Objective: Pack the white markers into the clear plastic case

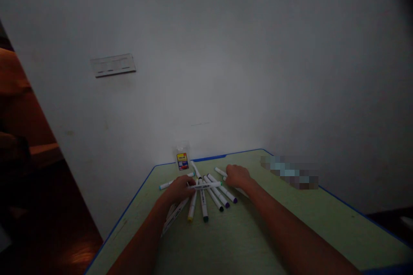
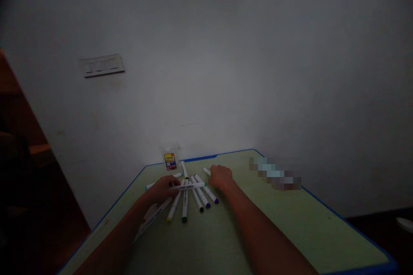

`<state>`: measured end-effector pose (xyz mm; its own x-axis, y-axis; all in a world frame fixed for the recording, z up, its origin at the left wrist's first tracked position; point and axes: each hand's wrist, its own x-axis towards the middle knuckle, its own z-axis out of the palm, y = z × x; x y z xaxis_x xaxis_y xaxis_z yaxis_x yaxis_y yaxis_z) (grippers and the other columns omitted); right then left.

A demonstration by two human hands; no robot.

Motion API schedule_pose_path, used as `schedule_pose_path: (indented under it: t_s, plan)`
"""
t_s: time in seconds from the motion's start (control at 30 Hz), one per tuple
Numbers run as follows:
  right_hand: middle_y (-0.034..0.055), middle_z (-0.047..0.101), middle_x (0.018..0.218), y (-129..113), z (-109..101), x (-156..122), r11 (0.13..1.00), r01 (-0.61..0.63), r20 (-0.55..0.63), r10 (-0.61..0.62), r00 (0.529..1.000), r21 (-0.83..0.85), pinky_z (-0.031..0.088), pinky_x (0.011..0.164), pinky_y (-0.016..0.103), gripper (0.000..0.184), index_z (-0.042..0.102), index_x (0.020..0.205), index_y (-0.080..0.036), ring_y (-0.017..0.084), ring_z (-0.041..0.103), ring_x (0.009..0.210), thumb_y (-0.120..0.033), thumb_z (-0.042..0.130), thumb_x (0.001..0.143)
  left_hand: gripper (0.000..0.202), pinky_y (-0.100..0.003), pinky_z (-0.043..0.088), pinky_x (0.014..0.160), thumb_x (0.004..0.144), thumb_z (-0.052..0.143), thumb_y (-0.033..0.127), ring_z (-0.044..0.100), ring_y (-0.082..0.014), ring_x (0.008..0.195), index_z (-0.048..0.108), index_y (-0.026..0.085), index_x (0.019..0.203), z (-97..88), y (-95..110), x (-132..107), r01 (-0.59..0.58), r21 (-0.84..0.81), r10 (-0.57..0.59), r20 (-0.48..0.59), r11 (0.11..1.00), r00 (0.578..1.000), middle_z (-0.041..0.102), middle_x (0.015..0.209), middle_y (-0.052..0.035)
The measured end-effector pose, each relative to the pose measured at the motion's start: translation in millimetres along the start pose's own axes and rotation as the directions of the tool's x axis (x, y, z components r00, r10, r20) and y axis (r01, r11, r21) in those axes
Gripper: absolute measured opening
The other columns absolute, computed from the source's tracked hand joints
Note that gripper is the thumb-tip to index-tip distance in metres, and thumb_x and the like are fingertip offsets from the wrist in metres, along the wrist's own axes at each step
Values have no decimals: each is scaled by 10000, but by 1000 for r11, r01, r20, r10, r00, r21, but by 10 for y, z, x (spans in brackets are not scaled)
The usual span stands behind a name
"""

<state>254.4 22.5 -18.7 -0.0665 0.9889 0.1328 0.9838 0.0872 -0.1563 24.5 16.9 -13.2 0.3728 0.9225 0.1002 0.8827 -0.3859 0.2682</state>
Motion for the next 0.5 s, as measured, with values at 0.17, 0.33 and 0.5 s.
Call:
schedule_pose_path:
  t_s: [0.17,0.33,0.5]
  plan:
    - [147,609,923,-35,11,4,999,37,-3,-37,999,6,431,646,316,251,577,933,-134,259,582,846,-224,516,707,264,-243,413,680,658,511,273,544,-168,759,631,166,867,-3,5,-2,-20,-5,20,12,1000,1000,609,832,-37]
    - [133,609,925,-64,-12,-15,998,60,-8,-60,998,7,426,656,303,222,579,910,-147,246,578,854,-203,507,708,254,-230,409,661,672,502,278,541,-152,725,630,170,863,-3,10,-3,-41,-12,41,11,999,999,610,809,-28]
    - [156,606,936,-63,-30,-47,998,70,29,-70,997,-3,428,661,325,257,583,930,-131,266,578,853,-250,535,707,248,-234,408,674,664,510,271,539,-158,746,627,167,856,-1,9,-5,-34,-5,34,2,999,999,607,813,-28]
